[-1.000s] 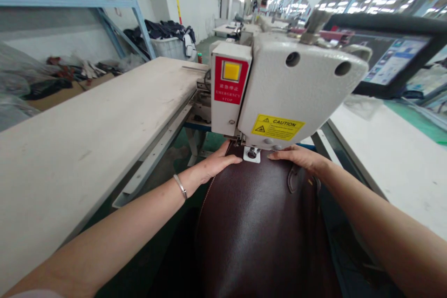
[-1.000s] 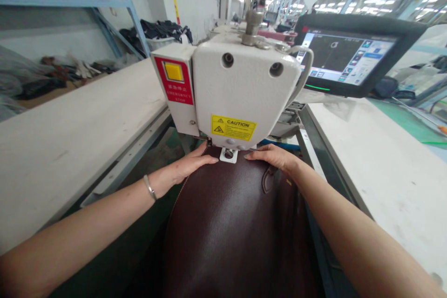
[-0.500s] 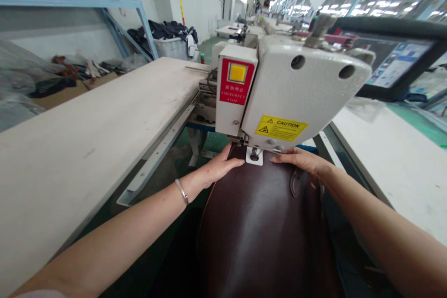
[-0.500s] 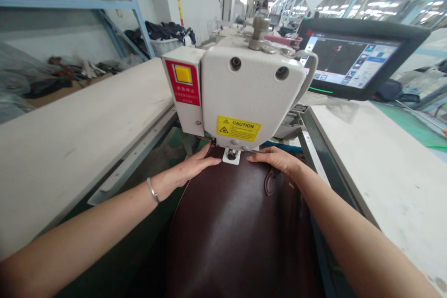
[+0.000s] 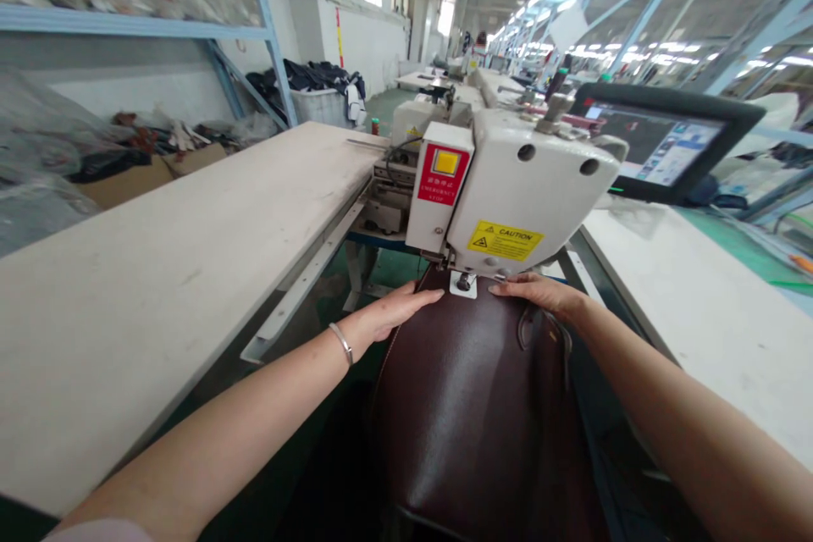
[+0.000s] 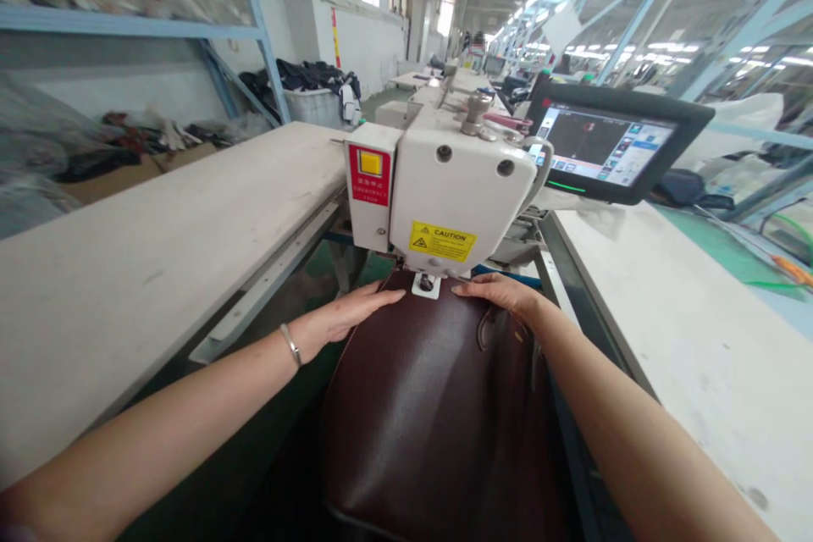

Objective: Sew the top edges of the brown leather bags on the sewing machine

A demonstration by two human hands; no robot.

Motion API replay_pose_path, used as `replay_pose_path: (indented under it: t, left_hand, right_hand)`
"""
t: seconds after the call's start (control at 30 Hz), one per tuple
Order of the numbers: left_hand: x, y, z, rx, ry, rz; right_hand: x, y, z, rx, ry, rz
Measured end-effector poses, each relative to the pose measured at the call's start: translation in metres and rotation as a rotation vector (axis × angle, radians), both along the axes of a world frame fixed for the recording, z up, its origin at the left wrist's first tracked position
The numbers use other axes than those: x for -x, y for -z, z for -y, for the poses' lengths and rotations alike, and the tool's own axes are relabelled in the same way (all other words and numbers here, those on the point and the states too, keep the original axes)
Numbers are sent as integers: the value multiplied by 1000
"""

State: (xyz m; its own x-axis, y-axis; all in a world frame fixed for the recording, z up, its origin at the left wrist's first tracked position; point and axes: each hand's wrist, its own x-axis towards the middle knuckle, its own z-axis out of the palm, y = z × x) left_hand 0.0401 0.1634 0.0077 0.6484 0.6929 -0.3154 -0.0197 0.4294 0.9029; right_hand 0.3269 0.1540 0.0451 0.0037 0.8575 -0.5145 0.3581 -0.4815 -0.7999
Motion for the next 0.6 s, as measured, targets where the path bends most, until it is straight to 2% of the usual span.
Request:
replay_pose_path:
  t: [0.2,0.33,0.4,0.5,0.6]
  left_hand:
    - [8,0,14,176,-21,4]
    - [11,-4,20,186,-21,-40]
    - [12,-8,34,177,-25,-56]
    - [13,-13,80,180,-28,-33]
    - [16,-22,146,100,24,103]
  right_hand:
    - [6,0,5,-69,-15,-98]
    - [11,-3,20,-83,35,-98]
    - [18,-3,34,-110,33,-93]
    - [33,3,69,-204,40,64]
    - [45,11,116,-349,210,307]
